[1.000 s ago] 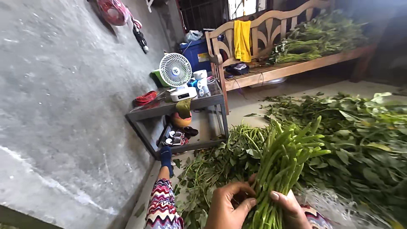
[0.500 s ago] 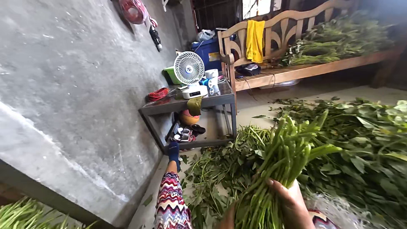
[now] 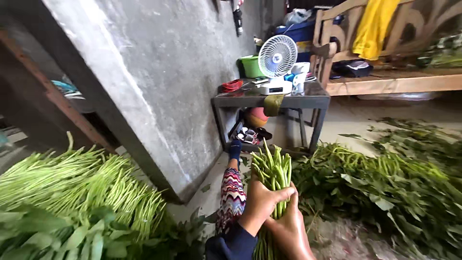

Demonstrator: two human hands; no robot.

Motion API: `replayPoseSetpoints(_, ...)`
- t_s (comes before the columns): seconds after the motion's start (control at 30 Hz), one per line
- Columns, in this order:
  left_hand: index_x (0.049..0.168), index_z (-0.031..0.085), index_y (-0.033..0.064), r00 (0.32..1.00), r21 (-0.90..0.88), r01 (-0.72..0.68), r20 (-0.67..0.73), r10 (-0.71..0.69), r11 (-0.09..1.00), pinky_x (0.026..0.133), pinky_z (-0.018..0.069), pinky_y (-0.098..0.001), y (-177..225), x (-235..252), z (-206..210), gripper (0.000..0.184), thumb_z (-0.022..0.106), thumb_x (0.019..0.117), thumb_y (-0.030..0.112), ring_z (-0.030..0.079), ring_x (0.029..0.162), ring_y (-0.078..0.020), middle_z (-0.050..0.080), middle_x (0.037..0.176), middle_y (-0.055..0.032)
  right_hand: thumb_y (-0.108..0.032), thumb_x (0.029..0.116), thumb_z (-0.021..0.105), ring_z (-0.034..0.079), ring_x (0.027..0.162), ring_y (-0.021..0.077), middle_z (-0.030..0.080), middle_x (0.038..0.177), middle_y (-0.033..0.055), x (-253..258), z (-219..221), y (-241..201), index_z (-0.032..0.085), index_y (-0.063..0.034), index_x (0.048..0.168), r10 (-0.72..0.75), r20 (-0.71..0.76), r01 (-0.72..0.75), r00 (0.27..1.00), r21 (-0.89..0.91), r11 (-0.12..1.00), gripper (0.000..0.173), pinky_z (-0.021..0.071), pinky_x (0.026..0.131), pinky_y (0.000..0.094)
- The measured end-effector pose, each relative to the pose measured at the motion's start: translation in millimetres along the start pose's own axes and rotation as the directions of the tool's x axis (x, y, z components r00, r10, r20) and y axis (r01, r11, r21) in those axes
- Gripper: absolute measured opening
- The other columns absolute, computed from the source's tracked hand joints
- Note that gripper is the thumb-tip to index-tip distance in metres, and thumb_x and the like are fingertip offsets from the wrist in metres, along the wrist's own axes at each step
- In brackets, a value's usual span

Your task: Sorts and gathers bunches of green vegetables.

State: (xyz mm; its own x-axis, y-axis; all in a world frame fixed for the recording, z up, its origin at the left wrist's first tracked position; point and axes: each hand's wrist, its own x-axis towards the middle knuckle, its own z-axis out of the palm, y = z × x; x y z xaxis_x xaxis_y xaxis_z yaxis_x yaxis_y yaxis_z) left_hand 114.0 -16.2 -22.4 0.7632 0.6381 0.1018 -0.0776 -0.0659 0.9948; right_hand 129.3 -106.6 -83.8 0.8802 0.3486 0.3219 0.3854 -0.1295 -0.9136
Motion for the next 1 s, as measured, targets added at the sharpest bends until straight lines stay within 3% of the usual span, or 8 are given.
replayPoseSetpoints(0.17,0.133,0.049,-0.0019,0.998,-0.241,0.06,0.026,-0.056,0.969,0.088,0.0615,-0.0335,20,-2,-14,0.076,0.088,0.0682,-0.002,0.071,0.1,-0.0166,0.069,0.111,-0.0139,-0.049,0.0615,0.094,0.065,0.118,0.0114,0.061,0.138,0.0081,25,-50,-10,0.002,-0.0085,0.164,-0.115,0.453,0.008,0.884,0.232,0.973,0.143,0.0584,0.099,0.0337)
replayPoseSetpoints(0.33,0.134,0.049,0.0016,0.994,-0.377,0.024,0.112,0.02,0.926,0.088,0.0618,-0.0343,43,-14,3,0.075,0.086,0.0694,-0.002,0.071,0.099,-0.0177,0.07,0.109,-0.0121,-0.053,0.0728,0.087,0.069,0.109,0.0085,0.072,0.12,-0.0051,44,-67,-1,0.047,-0.0186,0.143,-0.319,0.593,-0.237,0.739,0.673,0.701,0.088,0.0599,0.094,0.0309)
replayPoseSetpoints(0.5,0.135,0.047,-0.0014,0.962,-0.325,-0.088,0.218,0.165,0.942,0.091,0.0604,-0.0293,54,-12,5,0.076,0.086,0.0705,0.005,0.07,0.101,-0.0122,0.07,0.11,-0.0085,-0.013,0.0745,0.088,0.073,0.096,0.0097,0.075,0.107,-0.0025,24,-65,-33,0.054,-0.009,0.129,-0.151,0.467,-0.203,0.871,0.623,0.756,0.065,0.0625,0.088,0.0313)
replayPoseSetpoints(0.57,0.134,0.049,-0.0001,0.922,-0.194,-0.149,0.327,0.207,0.97,0.095,0.059,-0.0298,56,-2,2,0.073,0.088,0.0726,0.008,0.069,0.105,-0.0115,0.07,0.113,-0.008,-0.011,0.0748,0.087,0.074,0.09,0.0111,0.076,0.101,-0.0008,17,-61,-31,0.056,-0.0079,0.125,-0.081,0.409,-0.223,0.909,0.641,0.734,0.06,0.0637,0.084,0.0319)
replayPoseSetpoints(0.67,0.143,0.048,0.0096,0.899,0.147,-0.191,0.423,0.113,0.97,0.103,0.0531,-0.0359,63,10,-1,0.091,0.093,0.0691,0.039,0.063,0.116,-0.0106,0.067,0.124,-0.004,-0.012,0.0751,0.086,0.075,0.085,0.0166,0.076,0.095,0.0046,11,-59,-22,0.053,-0.0045,0.122,-0.002,0.361,-0.262,0.933,0.682,0.683,0.058,0.0644,0.079,0.0353)
replayPoseSetpoints(0.8,0.163,0.019,0.0156,0.921,0.082,-0.06,0.389,0.024,0.995,0.107,0.0513,-0.0415,65,6,-3,0.117,0.088,0.0743,0.05,0.059,0.127,-0.0186,0.057,0.141,-0.0112,-0.017,0.074,0.088,0.076,0.083,0.02,0.076,0.095,0.0089,12,-65,-11,0.051,-0.0021,0.123,0.043,0.314,-0.271,0.948,0.732,0.626,0.063,0.0647,0.078,0.0375)
replayPoseSetpoints(0.87,0.16,0.029,0.01,0.95,0.086,-0.095,0.306,0.065,0.992,0.107,0.0499,-0.0427,58,-4,-5,0.103,0.08,0.0815,0.053,0.057,0.129,-0.0216,0.058,0.141,-0.0125,-0.02,0.0739,0.089,0.076,0.083,0.0208,0.076,0.094,0.0098,14,-74,-5,0.05,-0.0009,0.124,0.068,0.258,-0.246,0.964,0.761,0.6,0.066,0.0647,0.078,0.0384)
replayPoseSetpoints(1.0,0.13,0.063,0.0031,0.912,0.08,-0.232,0.365,0.188,0.969,0.083,0.062,-0.0296,31,-20,7,0.05,0.077,0.0914,0.032,0.071,0.101,-0.0137,0.071,0.115,-0.006,-0.022,0.0759,0.088,0.075,0.084,0.0157,0.076,0.095,0.0061,18,-94,12,0.058,-0.0042,0.12,0.051,0.117,-0.125,0.992,0.813,0.569,0.056,0.065,0.079,0.0359)
